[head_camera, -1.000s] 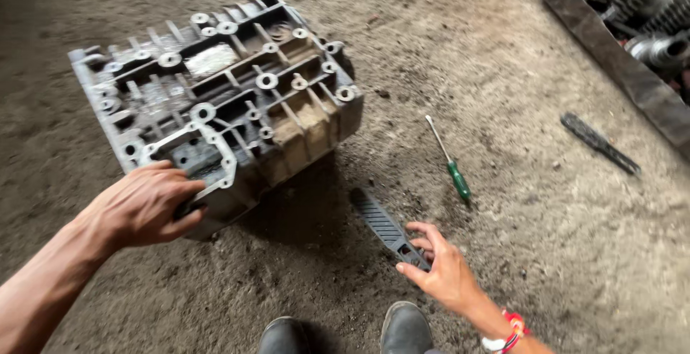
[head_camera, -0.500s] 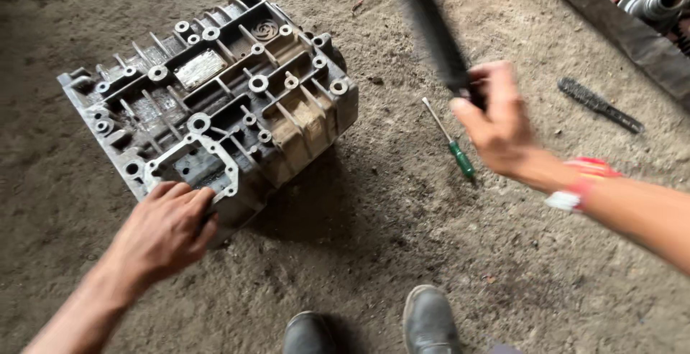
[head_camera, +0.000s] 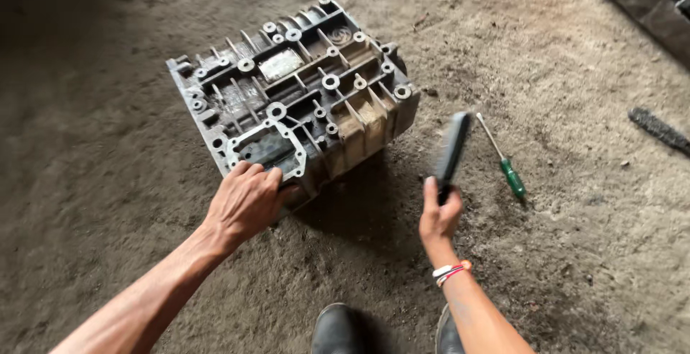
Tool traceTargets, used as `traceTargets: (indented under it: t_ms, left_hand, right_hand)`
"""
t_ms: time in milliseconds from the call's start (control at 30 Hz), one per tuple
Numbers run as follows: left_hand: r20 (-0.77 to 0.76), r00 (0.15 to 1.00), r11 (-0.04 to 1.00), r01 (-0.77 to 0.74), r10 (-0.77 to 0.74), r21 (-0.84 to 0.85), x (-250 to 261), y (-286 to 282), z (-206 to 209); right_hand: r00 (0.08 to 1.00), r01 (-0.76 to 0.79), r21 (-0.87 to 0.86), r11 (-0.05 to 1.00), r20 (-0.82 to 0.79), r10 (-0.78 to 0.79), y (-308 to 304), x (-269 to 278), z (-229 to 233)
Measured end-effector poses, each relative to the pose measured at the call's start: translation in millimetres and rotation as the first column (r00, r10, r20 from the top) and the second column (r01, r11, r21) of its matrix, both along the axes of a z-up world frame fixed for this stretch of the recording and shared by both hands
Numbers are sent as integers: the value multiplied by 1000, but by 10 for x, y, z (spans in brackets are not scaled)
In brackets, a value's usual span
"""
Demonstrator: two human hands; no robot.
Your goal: The person cleans an engine housing by hand using a wire brush to scrub the metal surface.
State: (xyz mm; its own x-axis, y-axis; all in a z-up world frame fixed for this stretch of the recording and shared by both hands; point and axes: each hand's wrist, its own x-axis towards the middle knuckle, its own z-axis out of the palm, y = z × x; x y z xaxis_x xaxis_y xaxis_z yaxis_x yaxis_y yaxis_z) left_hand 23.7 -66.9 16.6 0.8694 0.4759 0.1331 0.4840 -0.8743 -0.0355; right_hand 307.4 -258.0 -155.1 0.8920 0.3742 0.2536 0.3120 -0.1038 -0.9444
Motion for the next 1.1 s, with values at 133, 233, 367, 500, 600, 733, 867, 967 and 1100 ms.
traceTargets:
  t_ms: [133, 233, 367, 500, 600, 733, 867, 967, 1100]
  left_hand:
    - [-185, 981, 996, -70, 61, -47, 30, -13, -36]
    - [-136, 990, 997, -46, 36, -70, -78, -206, -146]
    - [-121, 992, 994, -36, 23, -104, -462, -485, -173]
    - [-111, 994, 986, -29, 11, -163, -674, -585, -117]
    - [-121, 993, 981, -28, 5, -191, -691, -610, -114]
    - [-83, 996, 978, -6, -11, -208, -682, -620, -88]
    - [-68, 997, 976, 7, -23, -216, -674, -594, -10]
    - [-64, 997, 980, 17, -31, -196, -689, -415, 120]
    - [-104, 995, 981, -11, -10, -194, -861, 7, 333]
  right_hand:
    - [977, 57, 177, 983, -210, -19, 35, 242, 569]
    - [970, 86, 243, 966, -242, -26, -20, 311, 775]
    - [966, 77, 379, 922, -256, 25, 20, 391, 699]
    - [964, -15, 400, 916, -239, 120, 162, 160, 505]
    - [990, -128, 322, 938, -10, 139, 304, 9, 403]
    - [952, 12, 339, 941, -291, 93, 472, -238, 309]
    - [818, 166, 331, 929, -573, 58, 583, -390, 484]
    - [676, 182, 416, 891, -711, 194, 613, -440, 820]
    - [583, 118, 548, 828, -714, 389, 650, -524, 1199]
